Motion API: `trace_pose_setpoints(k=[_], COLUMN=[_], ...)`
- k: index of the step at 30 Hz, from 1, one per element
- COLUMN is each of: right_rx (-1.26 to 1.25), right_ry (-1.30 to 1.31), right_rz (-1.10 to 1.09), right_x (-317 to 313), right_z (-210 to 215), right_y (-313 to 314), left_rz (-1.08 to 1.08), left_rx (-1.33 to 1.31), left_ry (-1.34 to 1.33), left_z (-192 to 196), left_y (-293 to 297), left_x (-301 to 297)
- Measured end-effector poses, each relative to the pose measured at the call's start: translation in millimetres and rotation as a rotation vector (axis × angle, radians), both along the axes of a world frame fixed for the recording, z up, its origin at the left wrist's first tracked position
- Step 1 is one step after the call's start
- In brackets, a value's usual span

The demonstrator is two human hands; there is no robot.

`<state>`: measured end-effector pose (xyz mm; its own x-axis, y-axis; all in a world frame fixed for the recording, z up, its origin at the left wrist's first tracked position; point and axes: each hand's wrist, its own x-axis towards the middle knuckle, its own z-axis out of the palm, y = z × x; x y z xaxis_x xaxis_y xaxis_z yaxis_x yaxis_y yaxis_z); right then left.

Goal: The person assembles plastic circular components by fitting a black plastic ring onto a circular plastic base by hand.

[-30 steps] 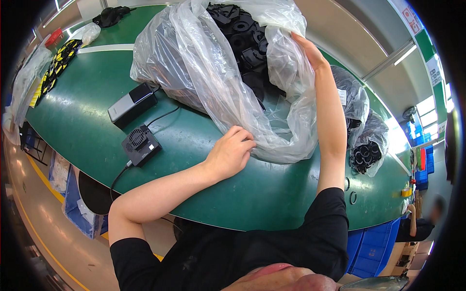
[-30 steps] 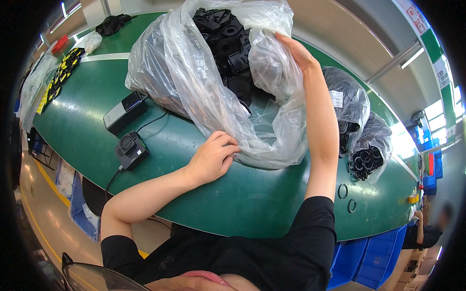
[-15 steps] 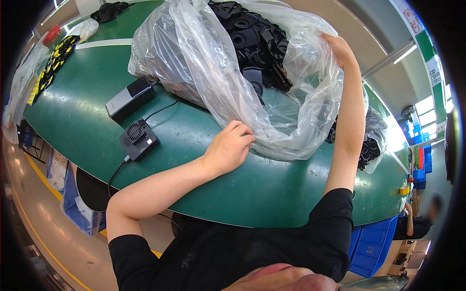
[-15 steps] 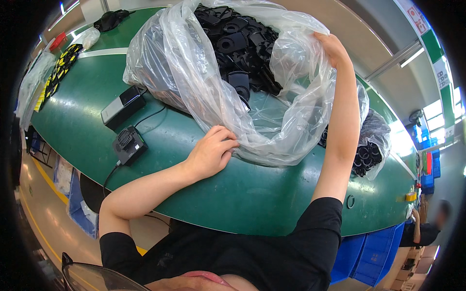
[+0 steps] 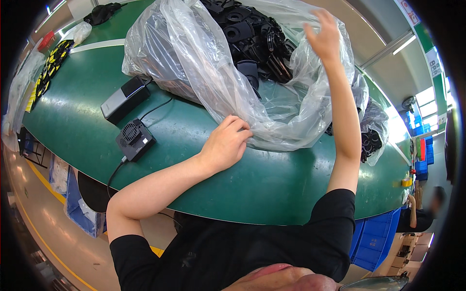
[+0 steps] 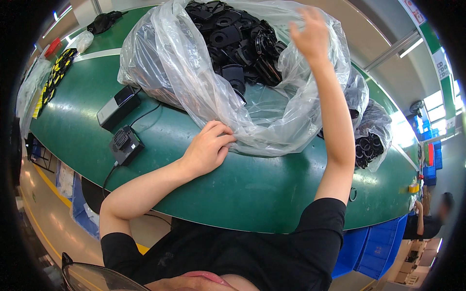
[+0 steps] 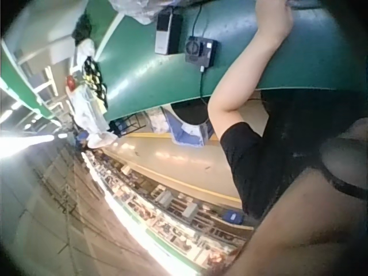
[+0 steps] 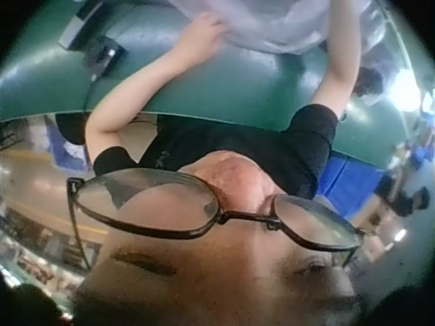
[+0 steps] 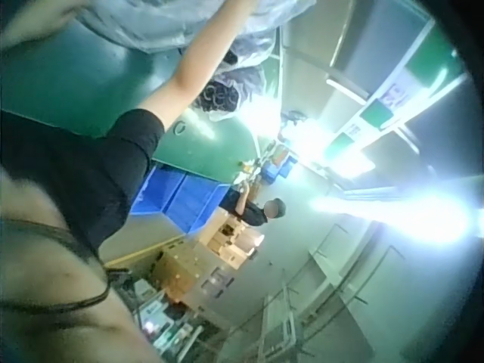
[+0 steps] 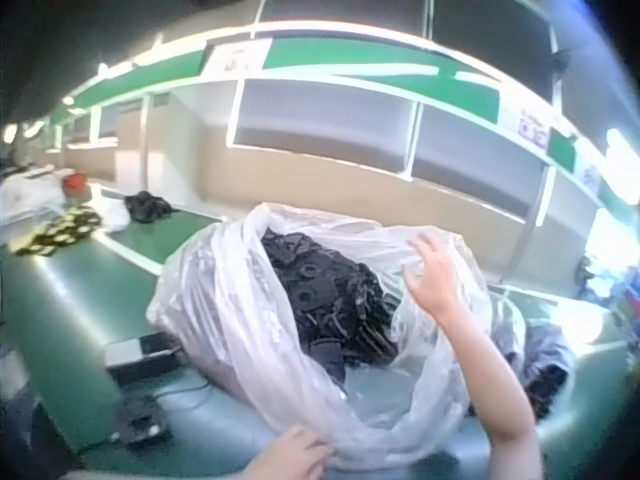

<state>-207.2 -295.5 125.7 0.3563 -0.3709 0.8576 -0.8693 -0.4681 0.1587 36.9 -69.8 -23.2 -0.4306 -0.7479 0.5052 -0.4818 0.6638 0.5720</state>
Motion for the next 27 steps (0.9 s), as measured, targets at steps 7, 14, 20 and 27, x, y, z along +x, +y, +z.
trace_pose_setpoints(k=[7, 14, 20, 27], right_rx=[0.908, 0.669, 0.526, 0.305], right_ry=[0.302, 0.262, -0.148, -0.279], right_rz=[-0.55, -0.637, -0.497, -0.209], right_x=[44, -6, -5, 3], right_z=[-39, -75, -86, -68], right_y=[29, -11, -31, -18], left_rz=[-0.003, -0.011, -0.012, -0.021], left_rx=[0.011, -0.018, -0.002, 0.004], left_ry=[0.005, 0.007, 0.002, 0.003], left_z=[-3, -2, -3, -4], left_y=[0, 0, -1, -1], left_x=[1, 0, 0, 0])
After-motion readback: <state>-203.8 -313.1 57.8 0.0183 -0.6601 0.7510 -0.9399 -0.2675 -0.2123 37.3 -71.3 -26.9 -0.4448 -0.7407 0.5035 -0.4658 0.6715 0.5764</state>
